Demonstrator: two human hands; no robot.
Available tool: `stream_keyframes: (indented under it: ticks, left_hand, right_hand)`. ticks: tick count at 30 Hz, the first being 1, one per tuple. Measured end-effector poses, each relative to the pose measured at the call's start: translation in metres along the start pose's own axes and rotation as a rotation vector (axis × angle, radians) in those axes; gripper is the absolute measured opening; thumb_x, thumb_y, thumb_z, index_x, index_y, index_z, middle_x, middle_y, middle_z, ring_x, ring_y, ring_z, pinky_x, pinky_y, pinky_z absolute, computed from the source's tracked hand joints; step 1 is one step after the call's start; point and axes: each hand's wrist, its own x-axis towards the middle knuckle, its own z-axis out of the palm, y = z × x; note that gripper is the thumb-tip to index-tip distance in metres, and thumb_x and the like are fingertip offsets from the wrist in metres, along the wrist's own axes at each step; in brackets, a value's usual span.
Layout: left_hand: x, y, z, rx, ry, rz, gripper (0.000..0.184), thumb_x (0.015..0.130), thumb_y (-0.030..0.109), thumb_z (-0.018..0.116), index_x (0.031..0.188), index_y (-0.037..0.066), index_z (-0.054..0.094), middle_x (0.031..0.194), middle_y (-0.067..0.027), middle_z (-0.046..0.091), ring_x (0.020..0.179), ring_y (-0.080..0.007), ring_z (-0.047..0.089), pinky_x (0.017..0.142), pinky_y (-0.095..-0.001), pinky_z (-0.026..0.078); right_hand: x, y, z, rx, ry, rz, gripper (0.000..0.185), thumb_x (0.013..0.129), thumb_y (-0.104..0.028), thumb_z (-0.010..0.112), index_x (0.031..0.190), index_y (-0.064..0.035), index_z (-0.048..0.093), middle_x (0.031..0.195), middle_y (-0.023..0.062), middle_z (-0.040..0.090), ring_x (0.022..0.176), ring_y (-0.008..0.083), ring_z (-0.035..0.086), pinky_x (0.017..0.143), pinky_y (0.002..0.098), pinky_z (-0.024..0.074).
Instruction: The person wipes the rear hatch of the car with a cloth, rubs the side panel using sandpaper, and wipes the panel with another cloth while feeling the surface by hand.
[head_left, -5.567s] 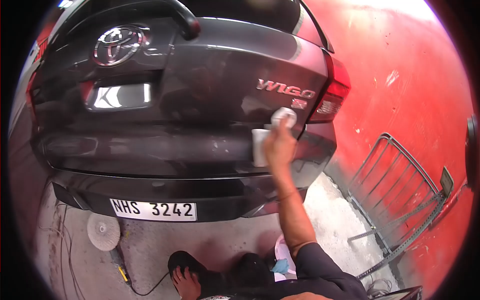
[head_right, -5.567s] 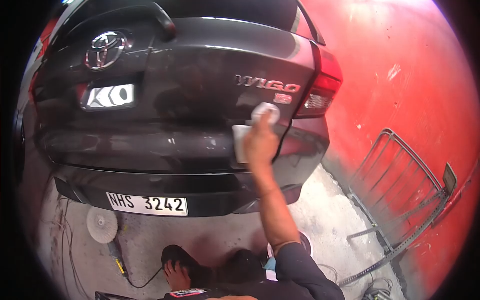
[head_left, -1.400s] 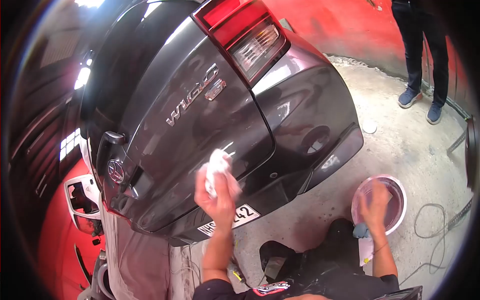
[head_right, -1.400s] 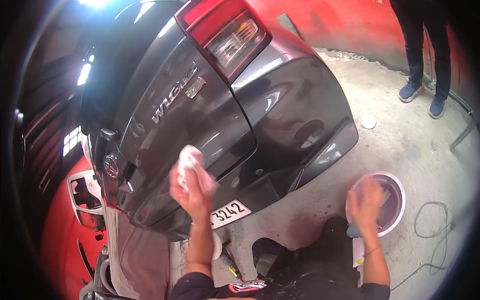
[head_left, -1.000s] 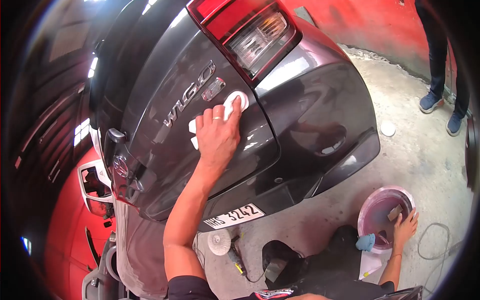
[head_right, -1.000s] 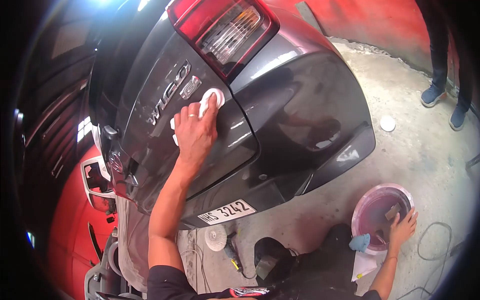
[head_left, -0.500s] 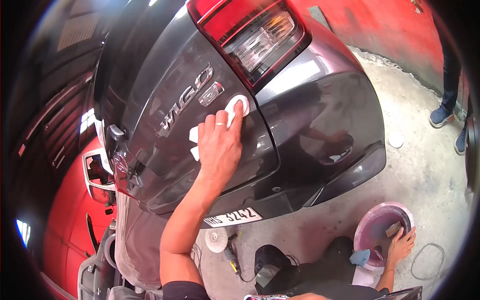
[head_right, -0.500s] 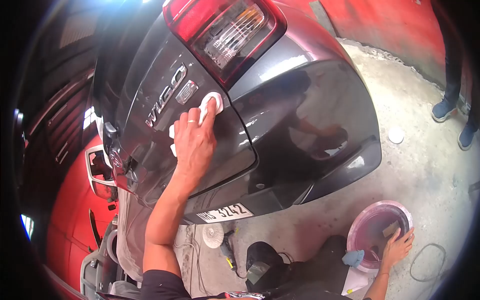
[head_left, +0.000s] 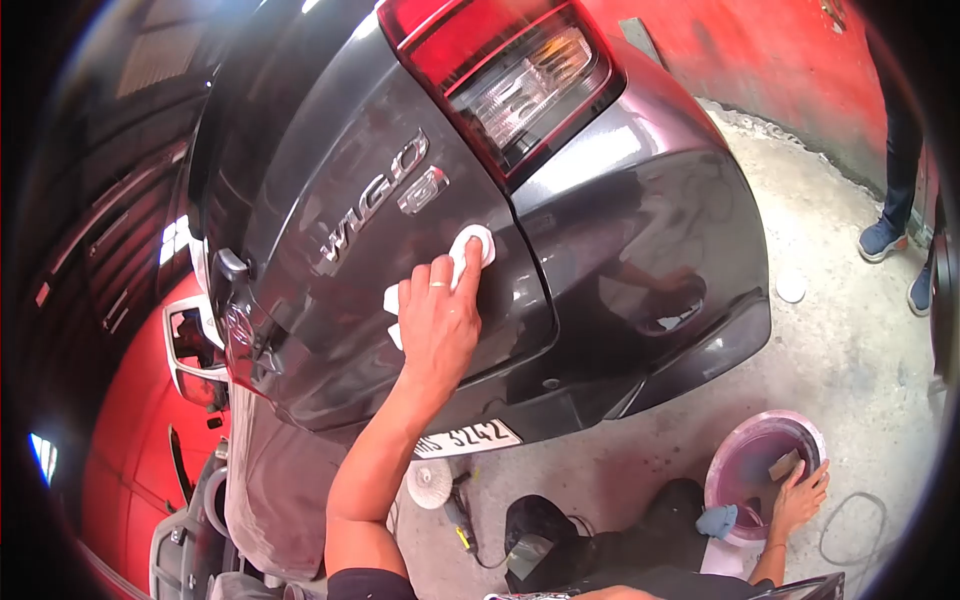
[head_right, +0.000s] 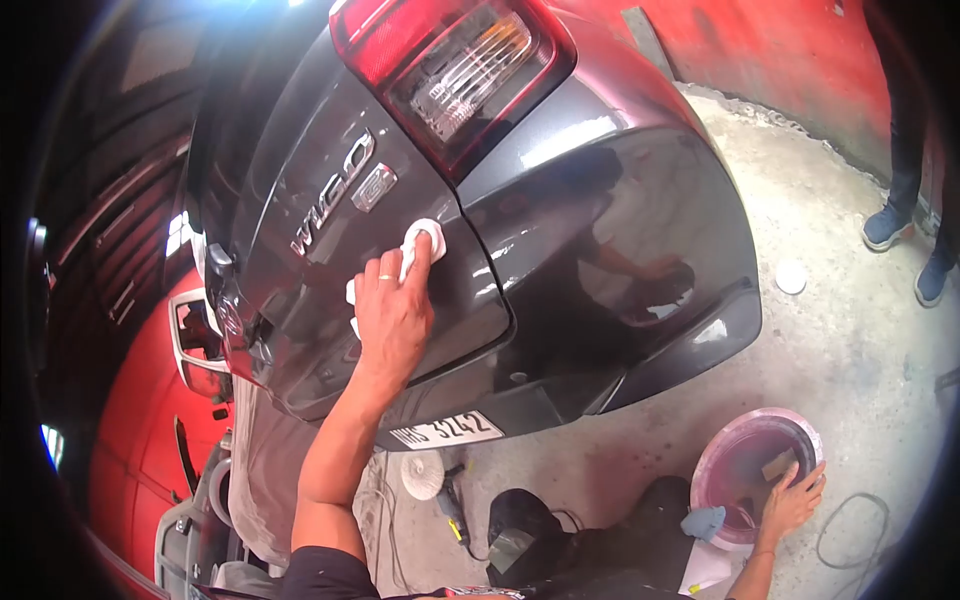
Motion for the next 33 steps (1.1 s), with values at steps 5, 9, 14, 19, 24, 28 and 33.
stream_keyframes:
  ticks: [5,9,14,19,24,28,33]
  left_hand:
    - [0.046,0.004,-0.009,0.009,0.108,0.058,0.059,0.070,0.004,0.062,0.129,0.011,0.059,0.093,-0.0066,0.053,0.083,-0.0238,0.050,0.071,-0.0382,0.037]
    - [-0.012,-0.006,0.003,-0.022,0.008,0.007,0.058,0.073,0.002,0.062,0.130,0.011,0.056,0.097,-0.0101,0.055,0.085,-0.0264,0.052,0.073,-0.0410,0.039]
    - [-0.034,-0.054,-0.005,0.091,0.017,-0.015,0.060,0.066,0.003,0.066,0.126,0.011,0.060,0.100,-0.0093,0.057,0.088,-0.0278,0.052,0.075,-0.0417,0.040]
    - [0.011,-0.020,0.001,-0.023,0.099,0.129,0.054,0.072,0.008,0.063,0.125,0.015,0.060,0.095,-0.0063,0.055,0.086,-0.0248,0.051,0.075,-0.0395,0.038]
    - [-0.023,-0.038,-0.001,-0.013,-0.057,0.227,0.053,0.071,0.007,0.062,0.124,0.017,0.061,0.096,-0.0060,0.056,0.085,-0.0252,0.051,0.073,-0.0386,0.038]
    - [-0.091,-0.060,0.014,-0.150,-0.154,0.085,0.056,0.068,0.004,0.063,0.123,0.015,0.062,0.097,-0.0072,0.057,0.086,-0.0266,0.051,0.073,-0.0408,0.038]
    - [-0.038,-0.023,0.004,-0.190,-0.098,0.214,0.061,0.070,0.005,0.063,0.129,0.018,0.057,0.094,-0.0042,0.056,0.086,-0.0243,0.051,0.076,-0.0375,0.039]
  right_hand:
    - [0.000,-0.003,-0.008,-0.004,-0.018,0.011,0.059,0.101,-0.051,0.039,0.148,-0.0155,0.036,0.137,0.0152,0.050,0.114,0.0336,0.055,0.088,0.0447,0.0494]
    - [0.000,-0.004,-0.008,0.009,-0.012,0.017,0.060,0.101,-0.052,0.037,0.148,-0.0158,0.036,0.137,0.0151,0.050,0.114,0.0335,0.055,0.089,0.0450,0.0487]
    - [0.001,-0.006,-0.012,-0.018,-0.054,0.039,0.060,0.101,-0.054,0.035,0.148,-0.0163,0.036,0.137,0.0143,0.050,0.115,0.0325,0.054,0.092,0.0442,0.0473]
    - [0.002,-0.010,-0.020,-0.024,-0.026,0.017,0.060,0.100,-0.054,0.039,0.145,-0.0147,0.041,0.134,0.0158,0.053,0.113,0.0353,0.056,0.088,0.0459,0.0497]
    - [0.001,-0.009,-0.015,-0.070,-0.033,0.015,0.061,0.099,-0.055,0.039,0.146,-0.0163,0.039,0.135,0.0146,0.051,0.113,0.0335,0.056,0.087,0.0450,0.0499]
    - [-0.001,-0.008,-0.013,-0.032,0.027,-0.001,0.060,0.099,-0.055,0.040,0.145,-0.0158,0.041,0.134,0.0156,0.052,0.109,0.0337,0.058,0.084,0.0453,0.0512]
    - [-0.001,-0.013,-0.016,-0.059,0.003,0.004,0.061,0.099,-0.054,0.040,0.145,-0.0151,0.040,0.134,0.0162,0.051,0.110,0.0347,0.057,0.087,0.0453,0.0501]
